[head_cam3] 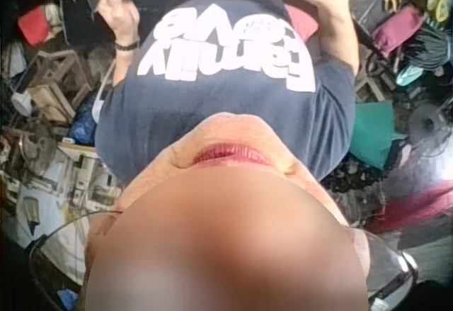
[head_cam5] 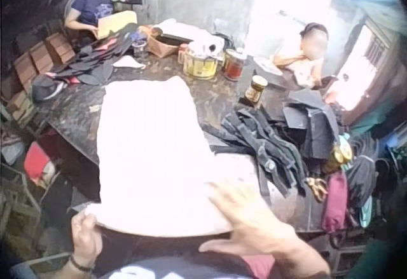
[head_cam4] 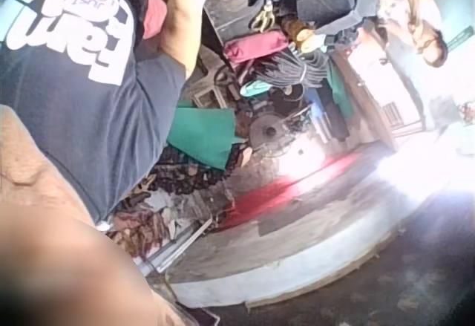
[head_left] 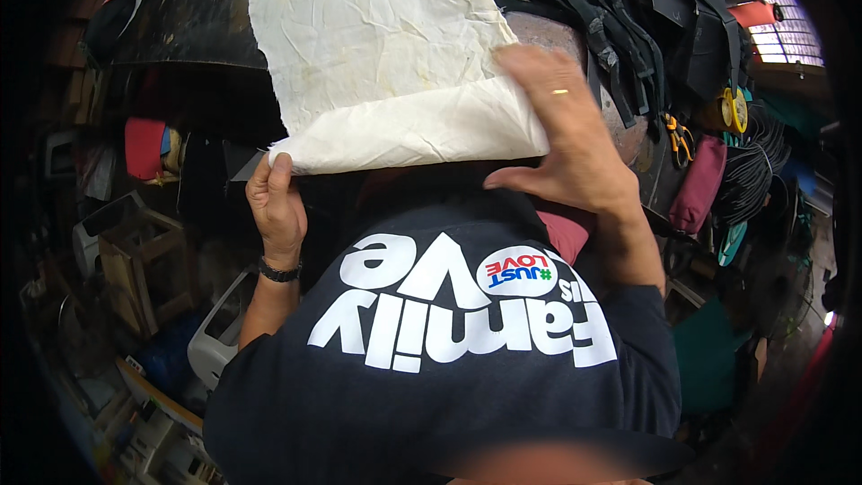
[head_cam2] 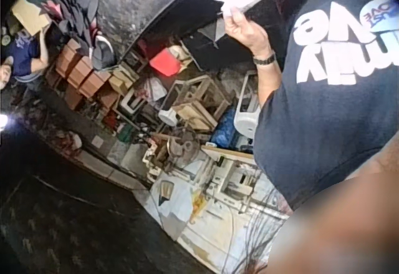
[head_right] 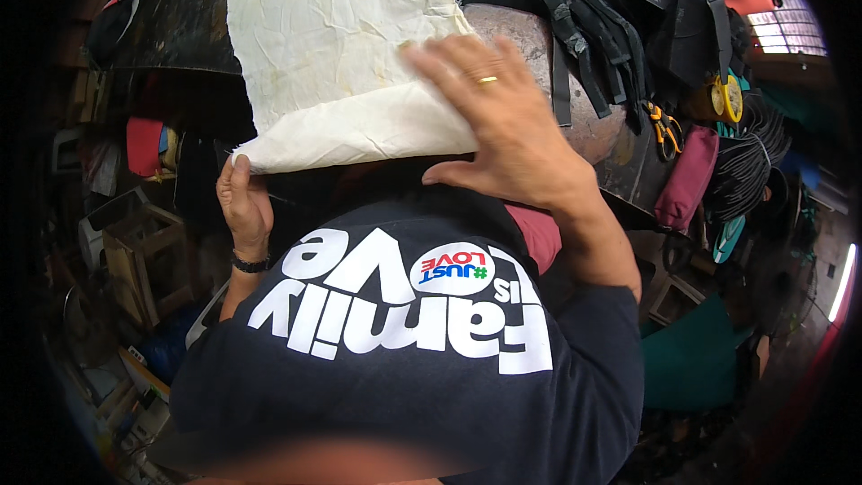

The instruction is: The person repeatedly folds small black fabric strips on a cluttered workbench, then gathers them into a pile. The person also handles a small jar and a white cloth, folding the cloth and placing it on the table.

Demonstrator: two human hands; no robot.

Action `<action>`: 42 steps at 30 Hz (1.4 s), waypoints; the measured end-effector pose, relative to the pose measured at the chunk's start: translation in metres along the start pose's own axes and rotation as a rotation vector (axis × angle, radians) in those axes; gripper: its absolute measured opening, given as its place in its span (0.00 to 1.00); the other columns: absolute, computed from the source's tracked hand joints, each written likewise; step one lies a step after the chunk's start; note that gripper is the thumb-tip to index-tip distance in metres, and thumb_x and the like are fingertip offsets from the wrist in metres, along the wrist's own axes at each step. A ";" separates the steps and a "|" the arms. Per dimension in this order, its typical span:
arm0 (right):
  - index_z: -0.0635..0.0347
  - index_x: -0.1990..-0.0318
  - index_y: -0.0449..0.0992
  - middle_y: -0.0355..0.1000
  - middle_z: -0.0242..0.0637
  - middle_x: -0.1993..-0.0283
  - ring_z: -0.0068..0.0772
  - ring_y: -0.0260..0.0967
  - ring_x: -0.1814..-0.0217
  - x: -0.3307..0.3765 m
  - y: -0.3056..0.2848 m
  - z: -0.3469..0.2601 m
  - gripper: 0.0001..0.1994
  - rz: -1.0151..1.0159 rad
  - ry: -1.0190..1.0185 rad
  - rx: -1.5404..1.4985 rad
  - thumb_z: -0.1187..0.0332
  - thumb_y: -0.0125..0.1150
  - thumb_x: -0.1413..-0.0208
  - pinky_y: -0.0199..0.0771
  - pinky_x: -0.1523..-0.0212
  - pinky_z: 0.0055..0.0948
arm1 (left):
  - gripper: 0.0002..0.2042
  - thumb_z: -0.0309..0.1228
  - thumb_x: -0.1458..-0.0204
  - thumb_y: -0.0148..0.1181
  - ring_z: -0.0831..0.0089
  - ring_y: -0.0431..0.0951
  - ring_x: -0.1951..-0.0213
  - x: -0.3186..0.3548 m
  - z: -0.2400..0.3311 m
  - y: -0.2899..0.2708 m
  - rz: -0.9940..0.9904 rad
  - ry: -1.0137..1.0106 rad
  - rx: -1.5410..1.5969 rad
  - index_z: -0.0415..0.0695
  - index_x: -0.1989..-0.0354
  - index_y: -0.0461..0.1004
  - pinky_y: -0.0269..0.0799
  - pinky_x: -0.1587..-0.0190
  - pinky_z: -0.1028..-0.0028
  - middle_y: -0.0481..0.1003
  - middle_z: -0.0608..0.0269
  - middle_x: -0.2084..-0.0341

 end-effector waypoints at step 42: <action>0.45 0.31 0.64 0.77 0.40 0.55 0.38 0.76 0.52 -0.085 0.031 0.078 0.40 -0.106 -0.018 -0.104 0.83 0.60 0.55 0.76 0.47 0.32 | 0.18 0.18 0.57 0.63 0.58 0.83 0.58 -0.110 0.055 0.052 -0.477 0.315 -1.172 0.41 0.54 0.80 0.77 0.53 0.69 0.82 0.55 0.59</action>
Point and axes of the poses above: each hand's wrist, its own x-axis away from the middle knuckle, its own y-axis out of the palm, z = x × y, the point moved 10 cm from there along -x, towards the middle knuckle
